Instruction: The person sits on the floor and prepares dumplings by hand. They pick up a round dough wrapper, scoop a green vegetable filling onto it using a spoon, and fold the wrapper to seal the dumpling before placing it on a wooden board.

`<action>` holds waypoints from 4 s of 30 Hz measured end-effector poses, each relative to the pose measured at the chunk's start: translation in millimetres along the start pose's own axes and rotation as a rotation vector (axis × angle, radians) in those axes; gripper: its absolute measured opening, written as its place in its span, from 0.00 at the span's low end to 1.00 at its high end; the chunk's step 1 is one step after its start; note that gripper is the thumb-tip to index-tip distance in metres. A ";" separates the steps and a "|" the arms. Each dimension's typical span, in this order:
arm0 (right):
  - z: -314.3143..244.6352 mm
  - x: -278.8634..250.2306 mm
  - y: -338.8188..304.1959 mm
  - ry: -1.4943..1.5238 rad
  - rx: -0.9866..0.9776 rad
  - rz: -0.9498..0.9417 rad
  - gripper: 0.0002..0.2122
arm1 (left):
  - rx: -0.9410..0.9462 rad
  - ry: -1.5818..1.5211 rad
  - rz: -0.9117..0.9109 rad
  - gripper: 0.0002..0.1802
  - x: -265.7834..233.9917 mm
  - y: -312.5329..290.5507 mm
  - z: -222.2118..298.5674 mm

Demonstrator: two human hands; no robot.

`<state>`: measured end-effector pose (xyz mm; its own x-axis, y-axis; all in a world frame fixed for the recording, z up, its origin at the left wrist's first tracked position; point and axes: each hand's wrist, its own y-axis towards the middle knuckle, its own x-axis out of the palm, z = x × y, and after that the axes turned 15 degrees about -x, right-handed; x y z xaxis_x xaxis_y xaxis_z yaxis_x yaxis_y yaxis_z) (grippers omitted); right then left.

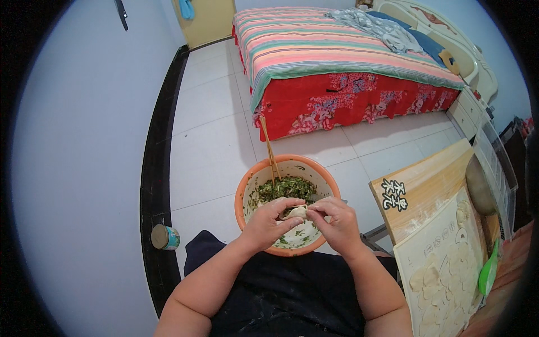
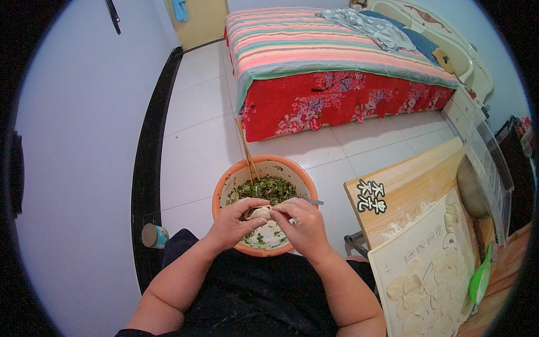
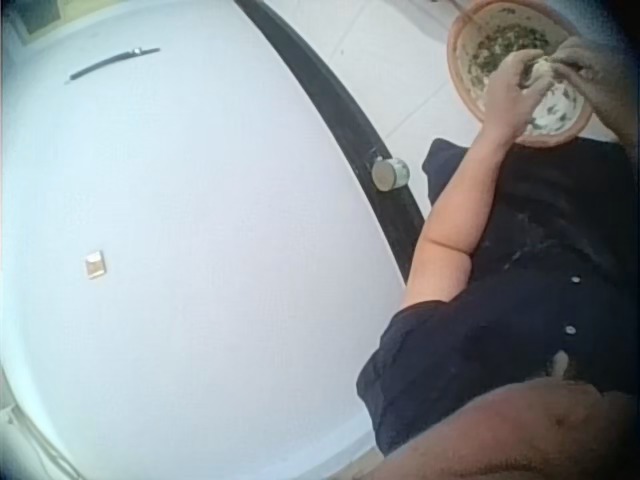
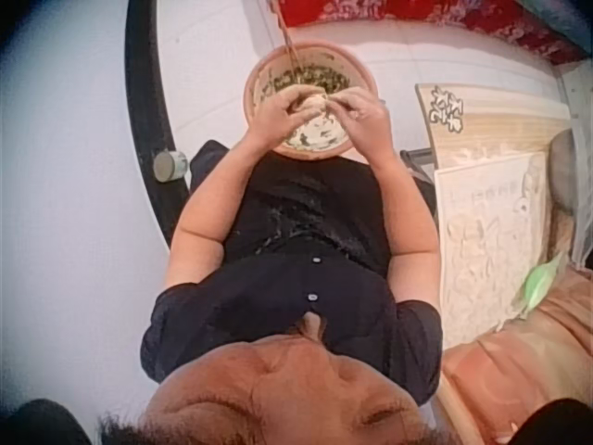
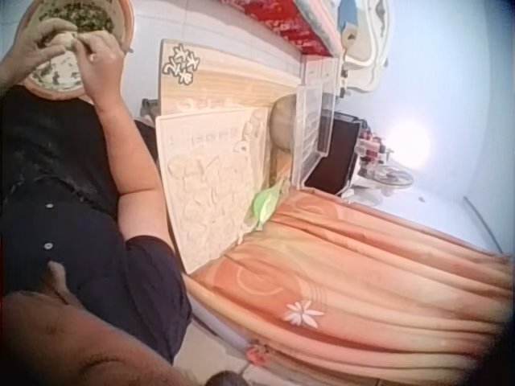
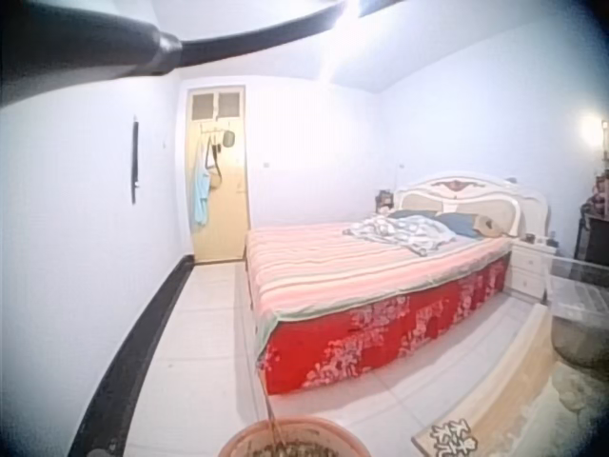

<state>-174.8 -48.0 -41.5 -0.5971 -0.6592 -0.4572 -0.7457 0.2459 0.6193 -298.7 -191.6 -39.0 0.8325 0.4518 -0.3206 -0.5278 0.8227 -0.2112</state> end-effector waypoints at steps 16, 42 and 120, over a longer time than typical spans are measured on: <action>-3.8 1.8 0.1 -0.185 -0.083 -0.059 0.04 | 0.096 -0.028 0.029 0.23 5.9 3.5 -11.2; -6.3 -0.3 0.0 -0.034 -0.005 0.062 0.07 | 0.279 0.048 0.033 0.12 3.9 4.3 -8.3; 10.0 10.4 0.1 -0.149 -0.026 -0.067 0.05 | -0.026 -0.049 -0.193 0.20 19.0 13.7 -17.0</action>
<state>-184.0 -47.7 -52.6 -0.5853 -0.5602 -0.5862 -0.7782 0.1852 0.6001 -292.9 -177.5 -63.7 0.9253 0.3037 -0.2270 -0.3617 0.8867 -0.2881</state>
